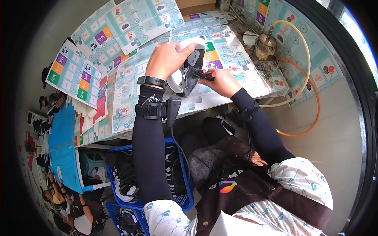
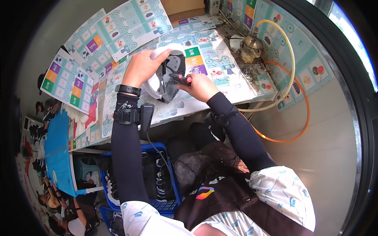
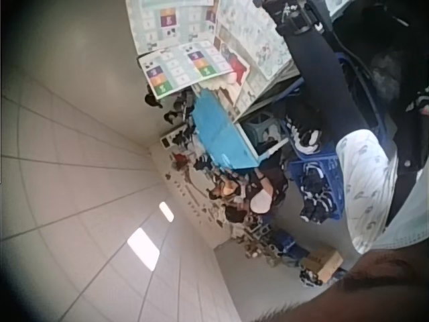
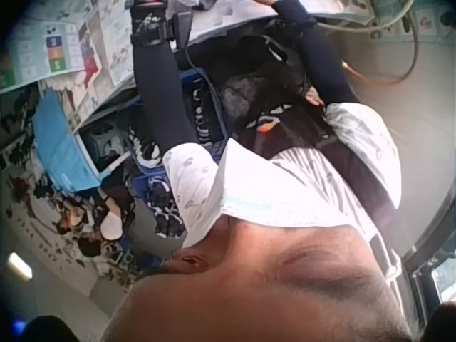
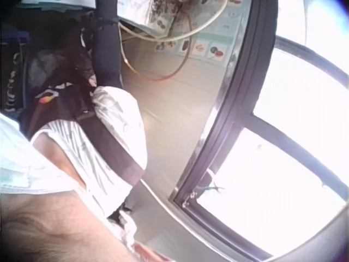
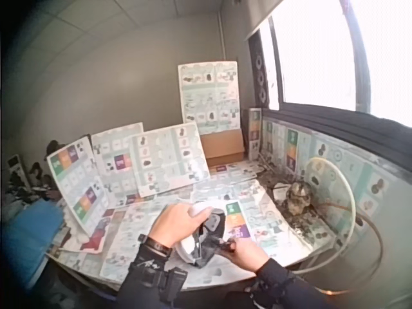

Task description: The person picks up a shoe upper from a blue bin and places it onto a table. Using a handheld applicator tool, they apply a substance to the edges of the component before placing it back into a bin.

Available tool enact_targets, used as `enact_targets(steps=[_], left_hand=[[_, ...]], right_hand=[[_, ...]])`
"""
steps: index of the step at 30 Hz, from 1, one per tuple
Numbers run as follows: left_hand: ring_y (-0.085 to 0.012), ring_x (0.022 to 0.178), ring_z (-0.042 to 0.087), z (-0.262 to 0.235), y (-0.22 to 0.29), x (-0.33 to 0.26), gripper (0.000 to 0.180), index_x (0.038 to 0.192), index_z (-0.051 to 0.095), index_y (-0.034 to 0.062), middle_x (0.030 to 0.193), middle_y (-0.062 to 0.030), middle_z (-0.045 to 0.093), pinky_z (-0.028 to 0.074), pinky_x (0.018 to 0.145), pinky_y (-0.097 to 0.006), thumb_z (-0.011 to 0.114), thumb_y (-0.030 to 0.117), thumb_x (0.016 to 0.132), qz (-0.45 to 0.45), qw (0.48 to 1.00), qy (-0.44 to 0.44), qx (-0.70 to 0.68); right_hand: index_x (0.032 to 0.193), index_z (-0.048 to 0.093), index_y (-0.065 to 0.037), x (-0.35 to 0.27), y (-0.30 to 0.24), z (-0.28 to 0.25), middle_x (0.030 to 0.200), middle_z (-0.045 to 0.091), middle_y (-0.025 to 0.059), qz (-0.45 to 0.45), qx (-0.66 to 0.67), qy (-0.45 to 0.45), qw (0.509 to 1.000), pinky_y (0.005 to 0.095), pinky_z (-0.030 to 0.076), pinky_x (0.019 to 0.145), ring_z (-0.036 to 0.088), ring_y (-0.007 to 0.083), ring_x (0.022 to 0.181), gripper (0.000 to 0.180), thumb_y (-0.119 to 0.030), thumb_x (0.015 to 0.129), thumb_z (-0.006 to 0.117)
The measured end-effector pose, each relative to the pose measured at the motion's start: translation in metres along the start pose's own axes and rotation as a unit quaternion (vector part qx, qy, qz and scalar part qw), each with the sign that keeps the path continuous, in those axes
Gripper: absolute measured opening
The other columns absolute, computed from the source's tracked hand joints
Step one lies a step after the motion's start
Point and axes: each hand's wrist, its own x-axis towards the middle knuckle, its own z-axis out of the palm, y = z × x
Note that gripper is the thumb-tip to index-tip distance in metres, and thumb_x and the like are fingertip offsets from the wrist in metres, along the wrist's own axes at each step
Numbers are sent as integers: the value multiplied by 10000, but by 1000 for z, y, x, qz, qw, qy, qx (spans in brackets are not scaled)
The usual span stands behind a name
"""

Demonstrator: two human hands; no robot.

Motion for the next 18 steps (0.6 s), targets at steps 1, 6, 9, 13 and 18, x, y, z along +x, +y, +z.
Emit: enact_targets(steps=[1,6,9,13,18], left_hand=[[-426,859,715,2,0,0,756,919,740,-58,889,-279,725,538,792,-476,639,690,919,7,1000,7,-1],[-441,979,716,-2,10,-8,718,1008,766,-30,948,-284,738,558,873,-471,645,669,902,6,1000,7,-4],[-423,940,723,-1,5,-9,727,1006,761,-39,927,-271,738,554,842,-458,656,673,906,8,1000,26,-7],[-394,871,738,4,-7,-9,729,982,756,-48,869,-250,739,553,795,-441,671,673,912,5,999,43,-5],[-385,869,742,7,-7,-11,740,985,754,-53,857,-245,740,554,787,-435,674,679,908,2,999,51,-7]], right_hand=[[910,713,-4,-1,-2,-2,773,696,190,-14,0,-19,1000,438,531,689,677,400,751,378,-367,906,817],[902,710,-9,0,13,7,773,696,189,23,4,15,1000,445,532,695,673,405,753,378,-373,908,813],[895,704,-4,-1,2,-2,762,687,198,17,1,10,1000,448,526,688,668,414,746,390,-379,904,815],[902,706,-7,-1,-1,3,768,690,202,11,8,0,1000,452,526,685,678,416,759,389,-379,899,818],[866,668,1,-2,12,5,751,681,206,16,-2,81,997,491,529,703,673,439,763,398,-368,887,814]])
